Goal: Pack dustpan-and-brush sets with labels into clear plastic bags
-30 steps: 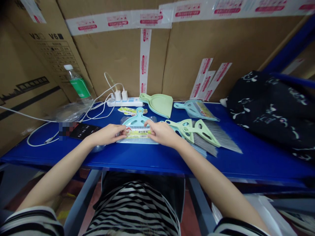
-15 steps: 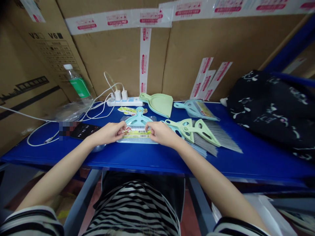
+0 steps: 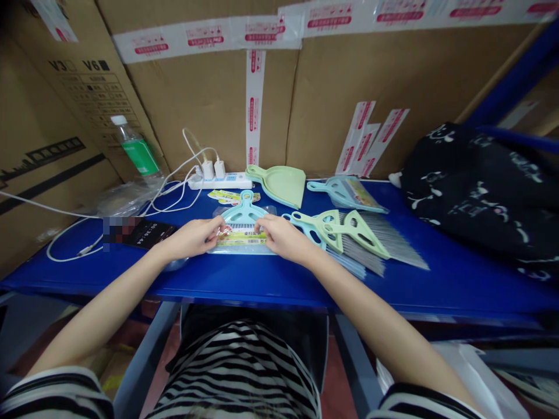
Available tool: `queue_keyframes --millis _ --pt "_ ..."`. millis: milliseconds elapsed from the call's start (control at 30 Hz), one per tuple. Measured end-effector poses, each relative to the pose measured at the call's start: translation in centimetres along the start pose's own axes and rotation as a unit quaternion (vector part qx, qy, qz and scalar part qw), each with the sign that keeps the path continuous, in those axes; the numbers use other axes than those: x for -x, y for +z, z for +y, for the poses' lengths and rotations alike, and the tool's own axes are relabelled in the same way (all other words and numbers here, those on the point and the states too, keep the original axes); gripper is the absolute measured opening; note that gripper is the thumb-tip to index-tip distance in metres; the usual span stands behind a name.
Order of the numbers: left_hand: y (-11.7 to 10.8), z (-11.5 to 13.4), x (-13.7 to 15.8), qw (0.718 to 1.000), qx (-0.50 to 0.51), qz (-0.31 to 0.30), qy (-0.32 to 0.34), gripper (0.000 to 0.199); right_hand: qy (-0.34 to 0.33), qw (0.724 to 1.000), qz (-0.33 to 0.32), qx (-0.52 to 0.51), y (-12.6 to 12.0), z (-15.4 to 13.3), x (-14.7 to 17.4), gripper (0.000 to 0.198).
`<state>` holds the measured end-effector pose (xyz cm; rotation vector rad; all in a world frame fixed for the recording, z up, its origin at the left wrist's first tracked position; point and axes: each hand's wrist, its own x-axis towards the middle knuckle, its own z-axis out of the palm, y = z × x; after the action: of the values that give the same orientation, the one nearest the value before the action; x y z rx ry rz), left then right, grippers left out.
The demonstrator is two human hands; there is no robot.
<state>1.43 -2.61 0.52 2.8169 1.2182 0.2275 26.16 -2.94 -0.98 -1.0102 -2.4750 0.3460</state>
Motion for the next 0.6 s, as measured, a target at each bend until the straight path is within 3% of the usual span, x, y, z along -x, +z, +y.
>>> queue_keyframes --millis 200,400,600 --pt "-0.08 0.09 0.01 0.997 -0.057 0.011 0.051 0.028 0.020 0.999 0.029 -0.004 -0.08 -0.08 0.04 0.033" --pt "0.09 0.31 -0.08 0.989 -0.100 -0.002 0.105 0.045 0.040 0.999 0.026 0.021 -0.10 -0.21 0.03 0.035" --pt "0.43 0.29 -0.26 0.988 -0.108 -0.025 0.108 0.057 -0.001 1.000 -0.010 0.028 -0.14 0.38 -0.10 0.036"
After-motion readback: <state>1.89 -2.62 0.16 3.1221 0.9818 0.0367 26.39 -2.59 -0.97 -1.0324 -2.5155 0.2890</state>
